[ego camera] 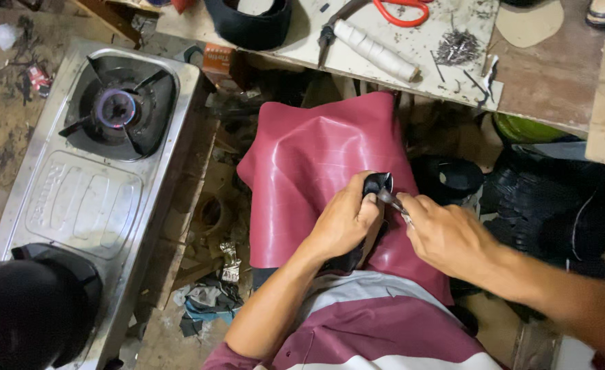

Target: The person sits at a shoemaking workbench and shapes a black fabric shoe upper over a wooden last on their lap. They hammer and press the upper edges with a small mallet, apply adhesive with a brush, briefly warm the shoe over a gas burner, then pull the last out and set the finished shoe on the table with other completed shoes.

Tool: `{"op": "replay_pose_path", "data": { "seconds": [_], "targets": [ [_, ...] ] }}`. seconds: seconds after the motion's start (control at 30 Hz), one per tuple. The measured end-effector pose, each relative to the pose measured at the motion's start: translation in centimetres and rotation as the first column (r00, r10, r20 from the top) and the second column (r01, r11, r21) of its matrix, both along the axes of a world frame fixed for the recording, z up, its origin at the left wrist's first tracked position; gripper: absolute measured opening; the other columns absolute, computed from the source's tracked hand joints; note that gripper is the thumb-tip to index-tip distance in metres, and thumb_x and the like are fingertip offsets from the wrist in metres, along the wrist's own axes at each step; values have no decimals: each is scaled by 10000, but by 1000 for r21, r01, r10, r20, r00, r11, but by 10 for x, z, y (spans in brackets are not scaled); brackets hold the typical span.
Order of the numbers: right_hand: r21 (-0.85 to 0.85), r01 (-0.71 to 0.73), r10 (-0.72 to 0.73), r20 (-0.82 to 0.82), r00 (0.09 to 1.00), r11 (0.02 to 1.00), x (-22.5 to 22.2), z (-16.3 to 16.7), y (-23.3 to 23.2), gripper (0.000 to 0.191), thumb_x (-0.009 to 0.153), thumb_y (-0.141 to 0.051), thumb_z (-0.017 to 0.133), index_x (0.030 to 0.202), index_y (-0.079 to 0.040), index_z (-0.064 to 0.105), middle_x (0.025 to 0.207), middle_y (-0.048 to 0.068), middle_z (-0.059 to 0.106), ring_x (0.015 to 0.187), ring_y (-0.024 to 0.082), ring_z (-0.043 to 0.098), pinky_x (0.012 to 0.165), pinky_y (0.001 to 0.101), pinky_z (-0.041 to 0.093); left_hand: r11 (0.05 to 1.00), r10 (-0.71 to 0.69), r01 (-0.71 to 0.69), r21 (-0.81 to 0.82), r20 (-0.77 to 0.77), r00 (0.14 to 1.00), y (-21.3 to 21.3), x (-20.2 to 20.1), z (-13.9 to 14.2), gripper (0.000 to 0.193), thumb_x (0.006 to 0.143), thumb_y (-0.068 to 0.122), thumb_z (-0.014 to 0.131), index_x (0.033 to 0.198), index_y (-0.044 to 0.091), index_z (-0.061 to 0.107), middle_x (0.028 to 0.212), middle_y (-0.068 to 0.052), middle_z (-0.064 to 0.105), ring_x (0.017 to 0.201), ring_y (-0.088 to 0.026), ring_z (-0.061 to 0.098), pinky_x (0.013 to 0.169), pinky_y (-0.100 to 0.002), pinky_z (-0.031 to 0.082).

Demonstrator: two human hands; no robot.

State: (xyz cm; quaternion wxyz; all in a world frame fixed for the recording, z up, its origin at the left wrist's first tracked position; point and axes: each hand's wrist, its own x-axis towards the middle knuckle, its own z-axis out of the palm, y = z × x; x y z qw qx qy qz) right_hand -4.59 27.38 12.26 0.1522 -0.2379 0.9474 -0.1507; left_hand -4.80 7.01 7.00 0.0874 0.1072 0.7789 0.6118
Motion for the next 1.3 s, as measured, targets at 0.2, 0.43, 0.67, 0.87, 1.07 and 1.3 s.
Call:
{"op": "replay_pose_path", "data": {
  "seconds": [0.2, 0.43, 0.67, 0.87, 1.07, 1.3],
  "targets": [
    [-195, 42, -80, -188, 979, 980, 20, -38, -5, 449, 844, -109, 625, 1262, 37, 556, 915, 208, 676, 638, 408, 687, 560, 496, 554, 989, -129, 122, 86, 80, 988, -15, -7, -5, 385, 1038, 177, 463, 1374, -8, 493, 1037, -197, 687, 1016, -312, 693, 926, -406, 525],
    [-87, 35, -52, -205, 977, 996, 31, -32, -16, 518, 829, -122, 644, 1292, 87, 538, 889, 204, 661, 584, 346, 689, 522, 437, 568, 988, -151, 153, 1, 170, 974, -24, -10, 18, 385, 985, 161, 477, 1328, -7, 525, 1007, -185, 706, 975, -288, 696, 901, -390, 523],
    [-68, -36, 21, -198, 980, 997, 28, -21, -32, 581, 830, -153, 670, 1326, 110, 522, 857, 165, 624, 586, 289, 685, 517, 383, 557, 997, 3, 12, -72, 213, 977, -31, -9, 24, 369, 871, 105, 504, 1209, -30, 570, 989, -196, 720, 930, -281, 712, 856, -386, 550],
    [-104, -81, 56, -230, 972, 991, 43, -30, -22, 578, 789, -100, 650, 1340, 53, 560, 920, 139, 637, 682, 294, 689, 592, 401, 560, 982, 187, -164, -96, 327, 927, -51, -2, -2, 388, 858, 53, 470, 1213, -10, 613, 876, -142, 644, 802, -222, 592, 720, -366, 508],
    [-129, -187, 181, -58, 982, 974, 40, -35, -19, 622, 757, -395, 761, 1202, 17, 622, 897, 148, 640, 819, 343, 673, 699, 467, 548, 929, -85, -18, 370, 259, 962, -64, -25, -31, 358, 937, 79, 453, 1269, 20, 573, 1093, -30, 657, 1030, -116, 606, 953, -263, 486],
    [-134, -94, 18, -480, 877, 987, -82, -15, -22, 383, 903, -337, 734, 1144, -42, 689, 908, 144, 634, 839, 355, 625, 738, 470, 511, 955, 3, -85, 283, 279, 960, -54, -30, -47, 347, 1069, 258, 479, 1272, 15, 622, 1097, -37, 665, 1026, -127, 597, 950, -289, 484]
  ]
}}
